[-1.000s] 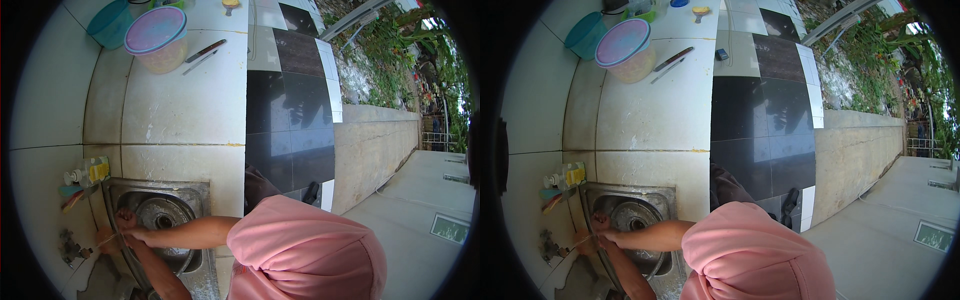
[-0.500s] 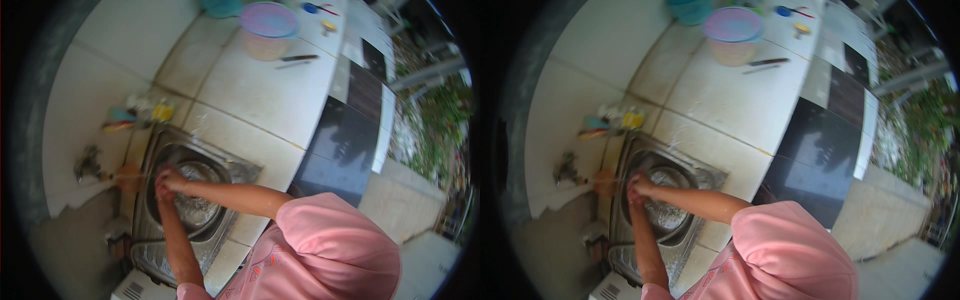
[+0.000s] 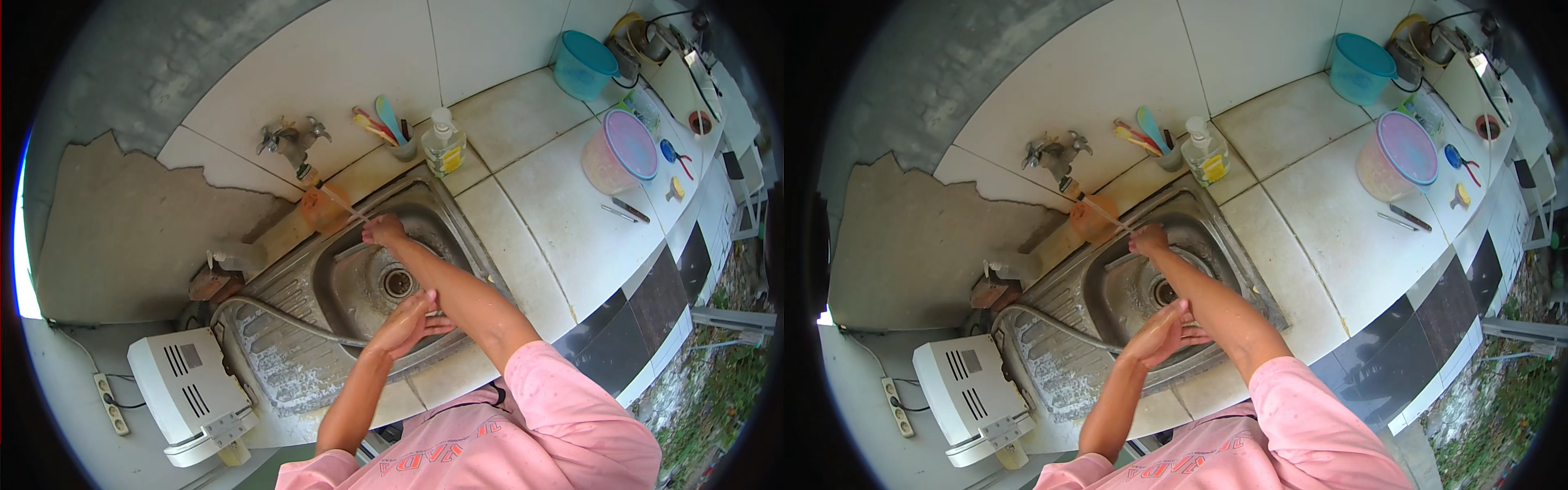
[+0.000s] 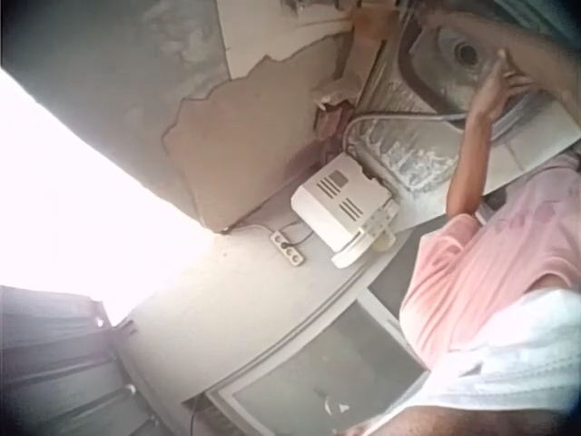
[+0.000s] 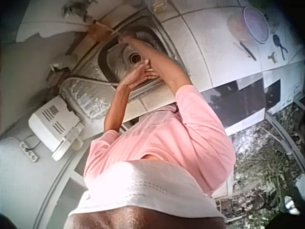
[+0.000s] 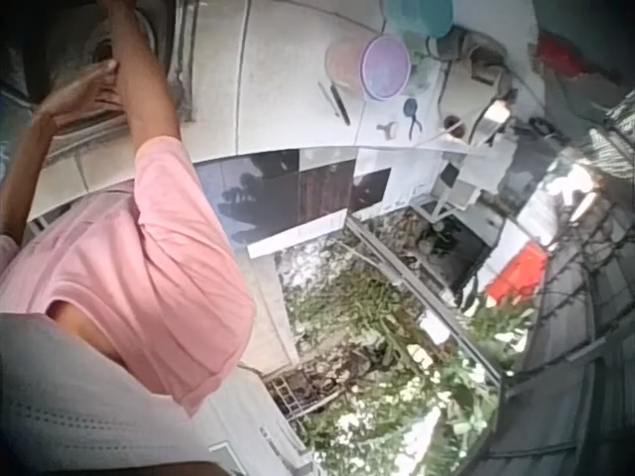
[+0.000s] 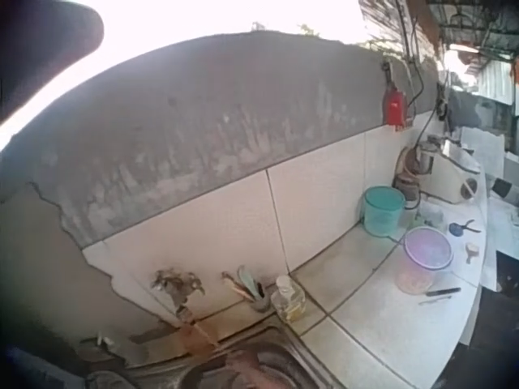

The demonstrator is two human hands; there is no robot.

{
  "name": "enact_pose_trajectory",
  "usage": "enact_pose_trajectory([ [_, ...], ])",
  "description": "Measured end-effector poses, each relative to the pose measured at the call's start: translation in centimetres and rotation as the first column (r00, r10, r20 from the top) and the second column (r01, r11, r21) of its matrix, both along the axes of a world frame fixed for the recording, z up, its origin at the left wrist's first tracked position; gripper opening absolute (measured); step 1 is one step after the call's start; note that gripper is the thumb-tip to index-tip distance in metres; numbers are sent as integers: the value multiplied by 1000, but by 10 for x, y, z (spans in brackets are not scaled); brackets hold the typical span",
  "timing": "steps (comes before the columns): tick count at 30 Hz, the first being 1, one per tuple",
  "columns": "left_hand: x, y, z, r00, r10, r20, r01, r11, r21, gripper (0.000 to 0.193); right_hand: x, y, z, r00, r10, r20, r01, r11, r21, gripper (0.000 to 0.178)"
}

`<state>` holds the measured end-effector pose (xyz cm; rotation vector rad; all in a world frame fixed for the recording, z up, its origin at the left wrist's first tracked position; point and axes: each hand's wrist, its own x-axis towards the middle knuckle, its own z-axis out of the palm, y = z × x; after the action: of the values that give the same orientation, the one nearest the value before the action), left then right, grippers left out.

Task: Mixing yellow dental impression material in a bowl, applying it to a tray, washing the bowl, and then arranging shoes on a rack.

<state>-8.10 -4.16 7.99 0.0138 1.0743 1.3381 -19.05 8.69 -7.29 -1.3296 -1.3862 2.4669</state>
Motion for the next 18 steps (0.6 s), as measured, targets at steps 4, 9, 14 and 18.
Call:
enact_pose_trajectory([
  [4,-75,-20,30,741,-282,-609,289,953,-88,45,9,-8,26,994,-75,-84,57,979,-194,13],
  [9,-194,20,76,-449,57,-892,-235,955,180,39,18,-7,87,911,-200,-361,136,971,-195,16],
  [14,-245,62,100,-622,-342,-705,-409,909,-80,45,45,-21,82,649,-102,-754,-274,893,-356,17],
  [18,-252,67,111,-644,-487,-590,-476,859,-189,37,96,-45,48,789,561,-250,-417,789,452,21],
])
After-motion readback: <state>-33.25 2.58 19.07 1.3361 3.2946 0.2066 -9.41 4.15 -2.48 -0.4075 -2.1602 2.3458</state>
